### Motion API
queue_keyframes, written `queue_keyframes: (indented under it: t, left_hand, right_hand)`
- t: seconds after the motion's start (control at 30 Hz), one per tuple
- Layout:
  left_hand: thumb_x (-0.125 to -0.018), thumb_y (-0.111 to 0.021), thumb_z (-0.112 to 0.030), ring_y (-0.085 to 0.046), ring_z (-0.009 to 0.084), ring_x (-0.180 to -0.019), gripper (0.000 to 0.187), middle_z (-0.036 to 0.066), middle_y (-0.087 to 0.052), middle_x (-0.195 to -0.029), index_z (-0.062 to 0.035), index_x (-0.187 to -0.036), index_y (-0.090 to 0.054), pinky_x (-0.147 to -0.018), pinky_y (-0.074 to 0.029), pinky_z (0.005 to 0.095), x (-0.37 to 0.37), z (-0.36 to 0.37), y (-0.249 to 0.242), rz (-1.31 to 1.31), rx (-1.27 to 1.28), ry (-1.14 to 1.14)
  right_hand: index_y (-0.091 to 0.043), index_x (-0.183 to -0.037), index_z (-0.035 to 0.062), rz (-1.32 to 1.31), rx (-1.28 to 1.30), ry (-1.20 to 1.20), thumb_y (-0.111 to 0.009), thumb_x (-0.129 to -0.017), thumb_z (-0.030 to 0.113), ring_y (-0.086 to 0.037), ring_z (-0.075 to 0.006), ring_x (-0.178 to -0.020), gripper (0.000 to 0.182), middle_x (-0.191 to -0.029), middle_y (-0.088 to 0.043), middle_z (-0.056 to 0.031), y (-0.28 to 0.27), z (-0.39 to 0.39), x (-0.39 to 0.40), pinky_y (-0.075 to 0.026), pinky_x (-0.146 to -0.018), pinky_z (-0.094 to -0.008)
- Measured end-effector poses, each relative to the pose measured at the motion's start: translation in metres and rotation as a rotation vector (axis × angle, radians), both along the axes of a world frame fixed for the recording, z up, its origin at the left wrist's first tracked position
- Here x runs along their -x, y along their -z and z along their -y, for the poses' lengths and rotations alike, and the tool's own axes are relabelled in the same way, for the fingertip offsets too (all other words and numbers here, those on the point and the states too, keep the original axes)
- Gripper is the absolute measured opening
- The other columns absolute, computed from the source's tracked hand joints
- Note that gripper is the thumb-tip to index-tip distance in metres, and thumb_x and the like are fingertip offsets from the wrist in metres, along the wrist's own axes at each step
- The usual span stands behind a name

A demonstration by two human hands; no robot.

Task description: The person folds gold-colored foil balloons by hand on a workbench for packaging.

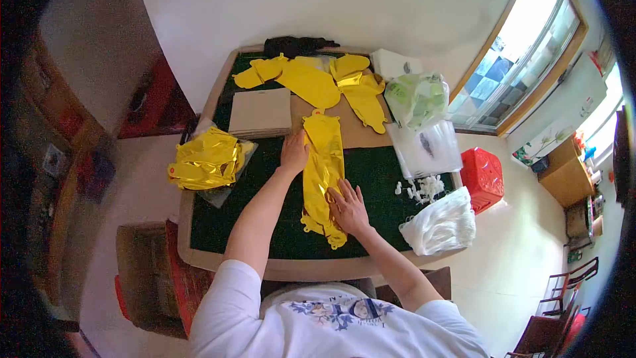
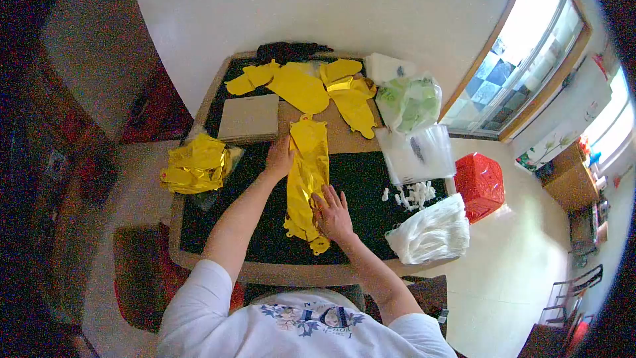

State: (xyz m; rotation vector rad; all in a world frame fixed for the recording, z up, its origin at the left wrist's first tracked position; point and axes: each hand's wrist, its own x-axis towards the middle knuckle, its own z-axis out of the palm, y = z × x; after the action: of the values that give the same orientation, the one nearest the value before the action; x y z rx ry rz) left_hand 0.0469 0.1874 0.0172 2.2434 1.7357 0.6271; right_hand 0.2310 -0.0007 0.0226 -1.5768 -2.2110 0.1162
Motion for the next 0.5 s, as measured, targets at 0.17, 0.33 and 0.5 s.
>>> queue_keyframes:
  t: [0.17,0.33,0.5]
  left_hand:
    - [-0.091,-0.052,-0.022,-0.043,0.0319,-0.124,0.048,0.019,-0.047,-0.132,-0.0029,-0.134,-0.041,-0.104,-0.035,0.0435,0.001,-0.006,-0.001,0.057,-0.057,-0.014]
    - [-0.088,-0.056,-0.019,-0.061,0.0312,-0.093,0.021,0.015,-0.062,-0.101,-0.0067,-0.104,-0.060,-0.077,-0.051,0.0443,0.001,-0.035,-0.023,0.131,-0.015,-0.178]
    - [-0.088,-0.056,-0.021,-0.063,0.0324,-0.087,0.019,0.014,-0.064,-0.095,-0.0077,-0.098,-0.063,-0.074,-0.051,0.0450,0.001,-0.060,-0.036,0.087,0.055,-0.189]
  right_hand:
    - [-0.047,-0.133,0.0144,-0.001,0.008,-0.010,-0.052,-0.089,0.026,-0.026,-0.0364,-0.137,0.046,-0.145,-0.034,-0.0176,-0.006,0.002,0.001,-0.020,-0.111,-0.0536]
    - [-0.048,-0.133,0.0142,-0.016,0.013,-0.007,-0.052,-0.089,0.026,-0.027,-0.0363,-0.137,0.045,-0.145,-0.034,-0.0175,-0.005,0.002,0.001,-0.020,-0.111,-0.0534]
    - [-0.051,-0.131,0.0142,-0.013,-0.023,0.010,-0.051,-0.091,0.025,-0.031,-0.0351,-0.135,0.041,-0.142,-0.038,-0.0177,-0.011,0.003,0.003,-0.021,-0.111,-0.0512]
